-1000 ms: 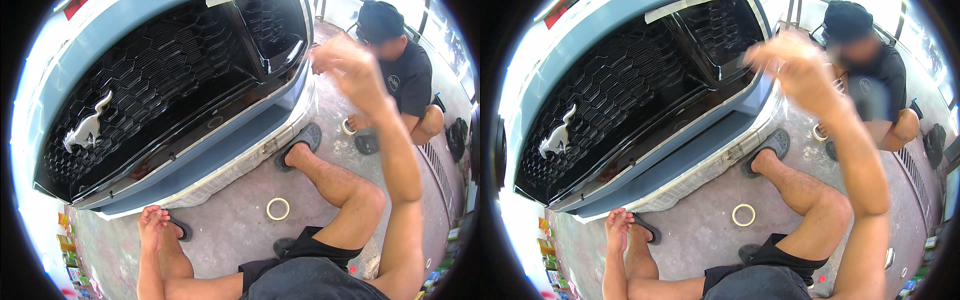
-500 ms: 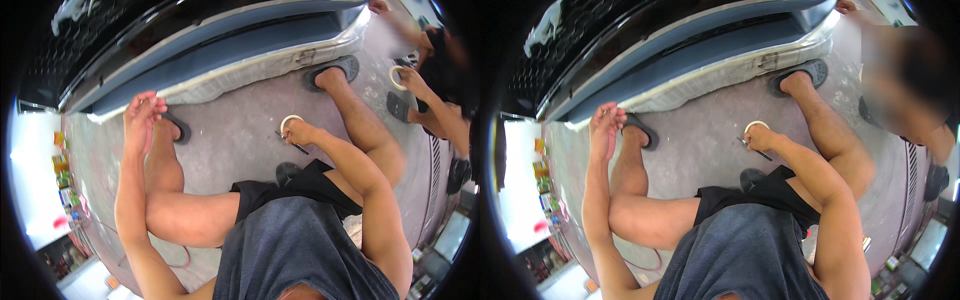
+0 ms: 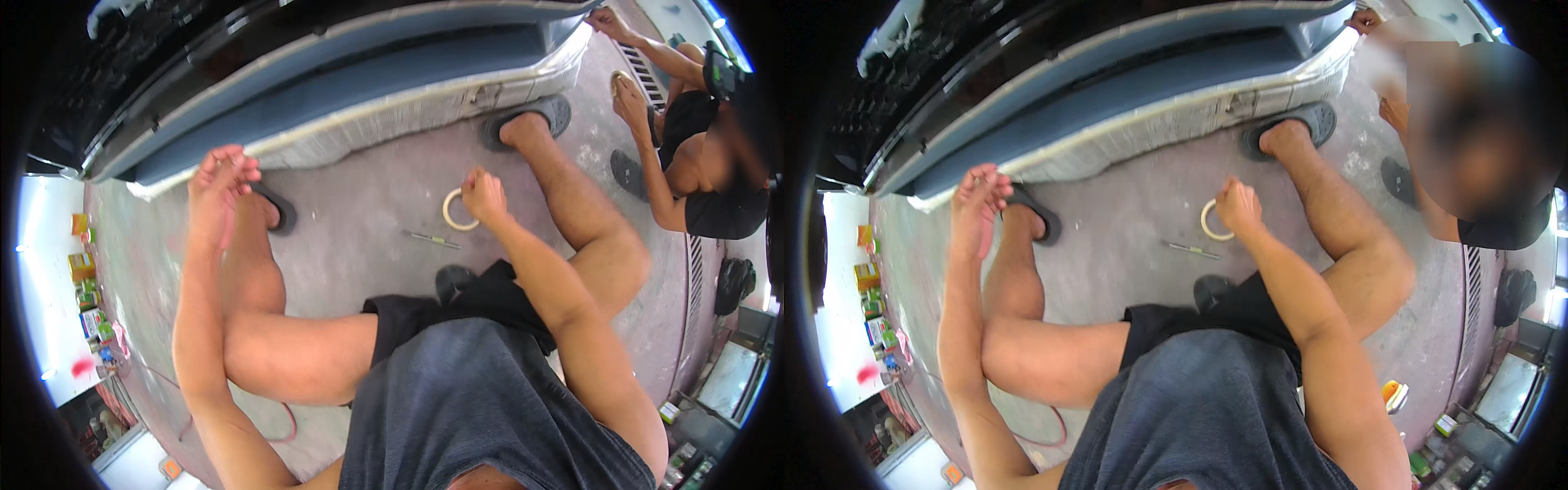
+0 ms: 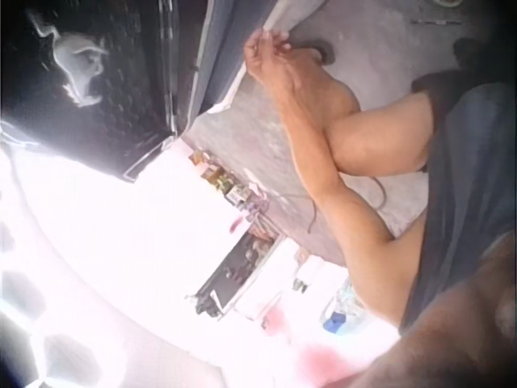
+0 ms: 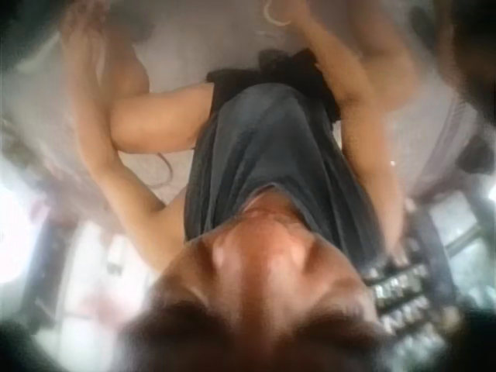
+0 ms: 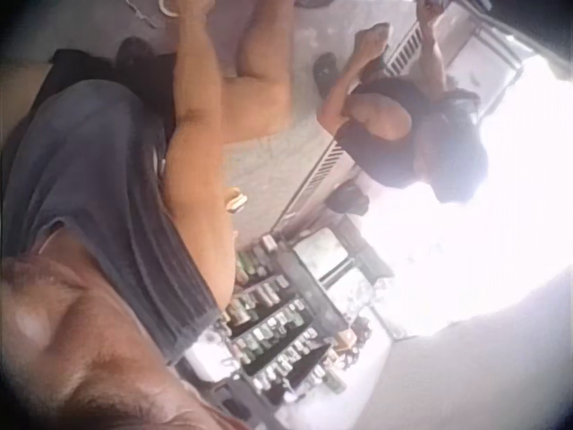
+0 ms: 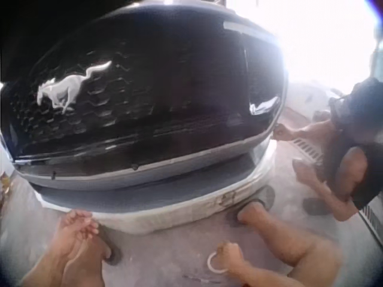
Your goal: The person applies masking tape along the edges of a car's front grille and bumper, smoothing it down with their fingers. They repeatedly tear off pieces of tape and press them onto the surface.
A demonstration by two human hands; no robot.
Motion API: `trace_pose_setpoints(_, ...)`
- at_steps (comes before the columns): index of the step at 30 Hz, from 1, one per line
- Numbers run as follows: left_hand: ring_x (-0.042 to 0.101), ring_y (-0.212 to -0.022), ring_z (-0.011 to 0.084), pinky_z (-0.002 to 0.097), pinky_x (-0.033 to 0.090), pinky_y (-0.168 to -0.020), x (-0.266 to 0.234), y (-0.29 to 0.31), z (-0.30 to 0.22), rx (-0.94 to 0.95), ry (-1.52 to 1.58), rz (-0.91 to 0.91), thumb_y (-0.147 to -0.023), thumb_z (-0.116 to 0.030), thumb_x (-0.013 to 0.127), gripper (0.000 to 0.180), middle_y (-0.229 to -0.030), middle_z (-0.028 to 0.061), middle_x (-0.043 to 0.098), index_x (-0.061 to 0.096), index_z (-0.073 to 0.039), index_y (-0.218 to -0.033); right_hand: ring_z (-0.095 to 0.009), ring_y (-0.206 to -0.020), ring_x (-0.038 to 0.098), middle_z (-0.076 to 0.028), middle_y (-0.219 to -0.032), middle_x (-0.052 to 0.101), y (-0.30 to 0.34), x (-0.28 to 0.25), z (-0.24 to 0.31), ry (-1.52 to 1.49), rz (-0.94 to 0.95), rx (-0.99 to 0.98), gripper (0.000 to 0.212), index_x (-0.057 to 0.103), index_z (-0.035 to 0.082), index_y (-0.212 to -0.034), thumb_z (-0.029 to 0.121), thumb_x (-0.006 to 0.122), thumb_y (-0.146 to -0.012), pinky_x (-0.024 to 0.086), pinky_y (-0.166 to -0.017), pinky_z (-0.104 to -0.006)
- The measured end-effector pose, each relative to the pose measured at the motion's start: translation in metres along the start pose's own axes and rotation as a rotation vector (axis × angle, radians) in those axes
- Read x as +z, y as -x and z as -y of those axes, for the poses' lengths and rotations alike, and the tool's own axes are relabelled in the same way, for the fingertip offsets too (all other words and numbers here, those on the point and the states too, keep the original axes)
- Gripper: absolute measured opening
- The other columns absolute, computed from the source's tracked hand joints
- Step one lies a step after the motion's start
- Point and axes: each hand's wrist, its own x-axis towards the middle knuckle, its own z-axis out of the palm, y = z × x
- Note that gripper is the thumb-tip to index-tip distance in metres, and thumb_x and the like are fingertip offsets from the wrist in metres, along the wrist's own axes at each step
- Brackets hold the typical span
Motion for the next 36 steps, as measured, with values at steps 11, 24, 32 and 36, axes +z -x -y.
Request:
trace_pose_setpoints(11, 0.069, -0.083, 0.0149, 0.0263, 0.05, -0.071, 0.018, 0.006, -0.013, 0.002, 0.019, 0.056, -0.098, -0.01, 0.067, 0.016, -0.097, 0.0099, 0.074, 0.065, -0.002, -0.112, -0.044, -0.105, 0.068, -0.023, -0.11, 0.07, 0.031, 0.031, 0.032, -0.123, -0.082, 0.11, 0.037, 0.051, 0.006, -0.118, 0.017, 0.069, -0.088, 0.053, -0.089, -0.0533)
trace_pose_setpoints(24, 0.07, -0.093, 0.0173, 0.0279, 0.051, -0.074, 0.044, 0.011, -0.024, -0.011, 0.015, 0.158, -0.097, -0.01, 0.07, 0.021, -0.112, 0.0105, 0.072, 0.065, -0.002, -0.116, -0.02, -0.08, 0.065, -0.014, -0.09, 0.067, 0.066, -0.108, 0.168, -0.895, 0.075, -0.406, 0.066, 0.036, 0.001, -0.15, 0.007, 0.059, -0.088, 0.051, -0.076, -0.035)
trace_pose_setpoints(32, 0.066, -0.113, 0.0192, 0.0304, 0.052, -0.084, 0.059, 0.005, -0.02, -0.062, -0.081, 0.185, -0.095, -0.009, 0.072, 0.041, -0.13, 0.0074, 0.066, 0.061, -0.003, -0.134, -0.011, -0.079, 0.056, -0.006, -0.088, 0.061, 0.072, -0.128, 0.207, -0.918, 0.256, -0.678, 0.077, 0.022, 0.004, -0.16, -0.001, 0.058, -0.091, 0.046, -0.074, -0.0281)
trace_pose_setpoints(36, 0.06, -0.123, 0.0199, 0.0326, 0.052, -0.09, 0.067, 0.005, -0.019, -0.097, -0.059, 0.248, -0.093, -0.006, 0.072, 0.053, -0.141, 0.0084, 0.058, 0.056, -0.003, -0.143, -0.015, -0.079, 0.057, -0.008, -0.087, 0.062, 0.071, -0.121, 0.211, -0.881, 0.294, -0.71, 0.082, 0.019, 0.005, -0.161, 0.0, 0.058, -0.089, 0.047, -0.078, -0.0302)
